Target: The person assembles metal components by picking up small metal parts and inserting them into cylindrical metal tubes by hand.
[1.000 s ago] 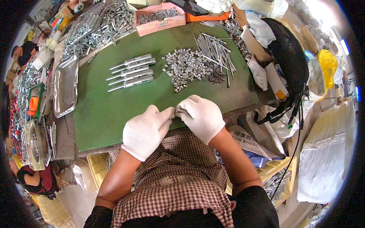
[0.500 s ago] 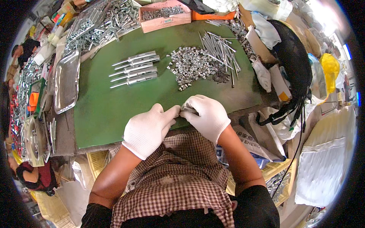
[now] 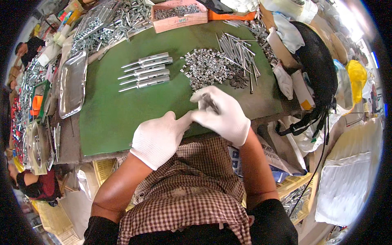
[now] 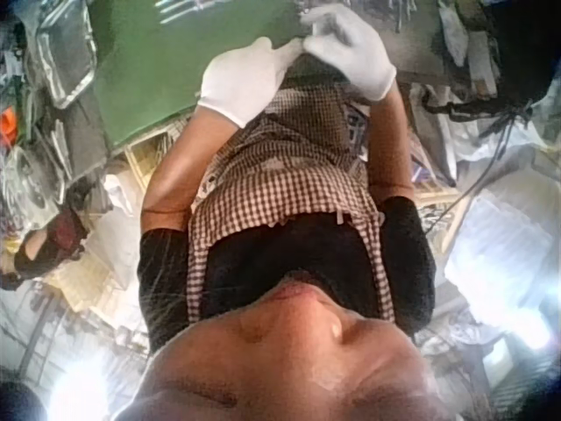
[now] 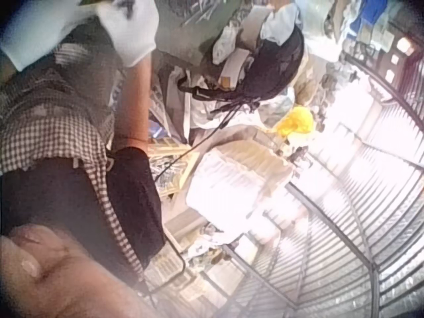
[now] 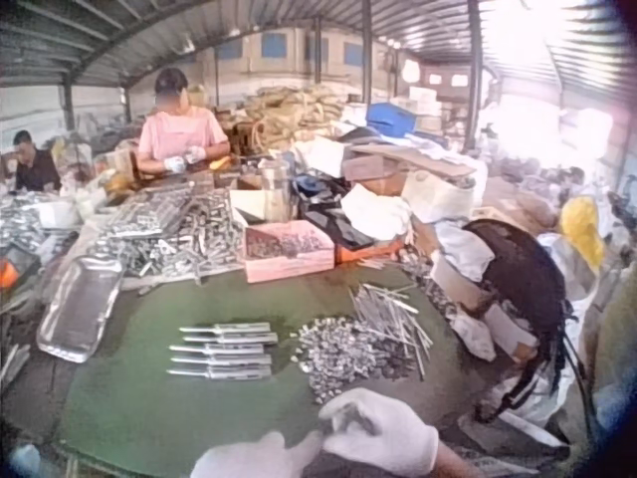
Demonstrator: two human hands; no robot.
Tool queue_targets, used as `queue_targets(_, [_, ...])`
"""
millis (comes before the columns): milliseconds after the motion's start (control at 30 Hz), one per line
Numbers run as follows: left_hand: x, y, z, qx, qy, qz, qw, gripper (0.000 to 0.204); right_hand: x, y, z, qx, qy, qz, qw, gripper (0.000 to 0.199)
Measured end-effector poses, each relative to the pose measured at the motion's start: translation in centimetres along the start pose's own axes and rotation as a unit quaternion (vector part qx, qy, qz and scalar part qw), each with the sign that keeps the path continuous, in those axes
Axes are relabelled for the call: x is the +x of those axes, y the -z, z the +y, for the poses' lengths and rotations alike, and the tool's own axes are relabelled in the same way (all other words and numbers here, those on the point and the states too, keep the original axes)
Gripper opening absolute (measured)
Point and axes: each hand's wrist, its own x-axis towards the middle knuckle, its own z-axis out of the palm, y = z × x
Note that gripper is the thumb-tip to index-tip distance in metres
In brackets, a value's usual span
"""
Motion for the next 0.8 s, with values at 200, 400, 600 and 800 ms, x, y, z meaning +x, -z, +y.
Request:
queue_targets(200, [0.5,0.8,0.3,0.001,0.009,-0.024,1.000,0.030,1.3,-3.3,1.1,0.547,0.002,0.127,0.827,0.050])
queue_targets(400, [0.8,0.9,0.2,0.022,-0.004,-0.047,0.999,0.028,1.2,-4.2,1.6,0.515,0.042,0.161,0.841,0.055])
queue_targets(600, [0.9,1.2,0.3,0.027,0.006,-0.057,0.998,0.027,1.1,-4.0,2.0,0.623,0.066,0.144,0.766,0.049])
queue_targets(800, [1.3,0.5,0.8,0.098,-0.041,0.001,0.994,0.008,0.6,-5.1,1.1,0.306,0.063,0.213,0.926,0.046])
